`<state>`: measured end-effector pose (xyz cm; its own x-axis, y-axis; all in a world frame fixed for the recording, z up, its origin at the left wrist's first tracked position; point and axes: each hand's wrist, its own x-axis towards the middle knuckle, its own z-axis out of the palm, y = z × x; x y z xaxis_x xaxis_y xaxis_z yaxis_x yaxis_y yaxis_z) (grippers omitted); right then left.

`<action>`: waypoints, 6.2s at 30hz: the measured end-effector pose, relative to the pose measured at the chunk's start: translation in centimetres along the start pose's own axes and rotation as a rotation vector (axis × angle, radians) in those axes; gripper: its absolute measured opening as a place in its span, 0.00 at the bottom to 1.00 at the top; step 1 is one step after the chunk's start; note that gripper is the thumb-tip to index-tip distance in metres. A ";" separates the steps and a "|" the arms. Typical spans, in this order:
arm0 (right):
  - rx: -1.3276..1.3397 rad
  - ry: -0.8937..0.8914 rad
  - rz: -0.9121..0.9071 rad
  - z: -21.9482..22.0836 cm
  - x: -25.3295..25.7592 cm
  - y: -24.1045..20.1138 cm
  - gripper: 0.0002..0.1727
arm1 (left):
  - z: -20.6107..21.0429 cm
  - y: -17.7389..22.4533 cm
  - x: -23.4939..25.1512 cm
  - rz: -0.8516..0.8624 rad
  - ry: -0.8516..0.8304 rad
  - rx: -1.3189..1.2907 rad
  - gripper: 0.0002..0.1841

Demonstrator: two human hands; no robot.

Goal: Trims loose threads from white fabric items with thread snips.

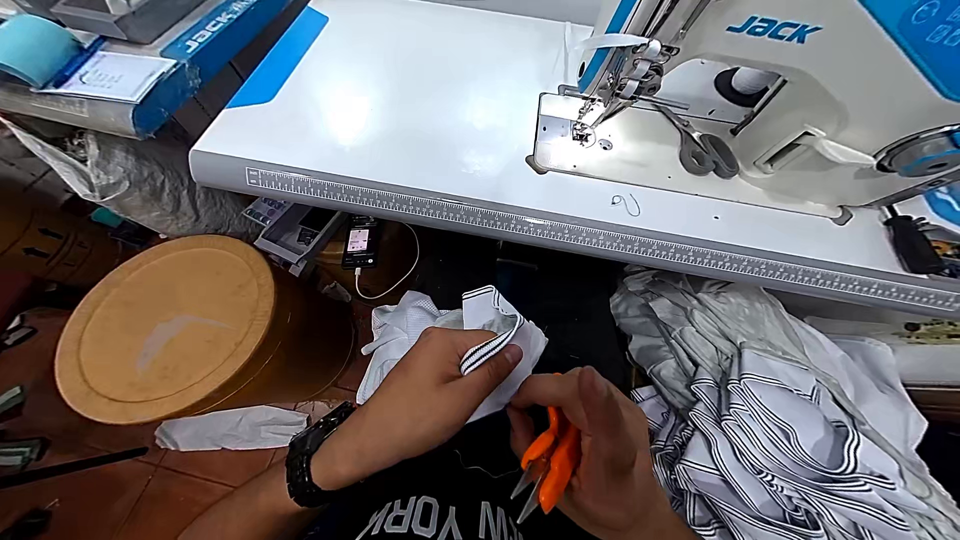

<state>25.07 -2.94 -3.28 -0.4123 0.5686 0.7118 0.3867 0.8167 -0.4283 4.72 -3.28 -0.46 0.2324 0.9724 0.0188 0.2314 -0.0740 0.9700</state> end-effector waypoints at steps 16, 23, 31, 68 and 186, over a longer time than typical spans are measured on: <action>0.119 0.109 0.285 -2.0 -1.2 2.0 0.26 | -0.5 -0.8 0.3 -0.095 -0.005 -0.139 0.19; 0.057 0.104 0.082 0.6 -1.4 1.8 0.03 | -0.6 -0.7 0.2 -0.113 0.002 -0.163 0.17; 0.457 -0.036 0.040 1.3 -0.3 1.5 0.04 | -0.3 -2.0 1.2 -0.173 -0.161 -0.260 0.16; 1.795 -0.577 0.746 -4.0 -0.5 -1.2 0.23 | -2.4 -1.5 -3.1 1.134 0.154 1.072 0.08; 0.964 -0.569 0.383 -3.0 -2.1 12.7 0.12 | -5.8 -5.1 1.7 -0.321 -0.401 -0.536 0.06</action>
<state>33.32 5.98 -8.59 -0.8069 0.5557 0.2003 -0.1166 0.1826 -0.9763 -1.50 0.03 -3.97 0.5821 0.7647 -0.2763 -0.1230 0.4187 0.8998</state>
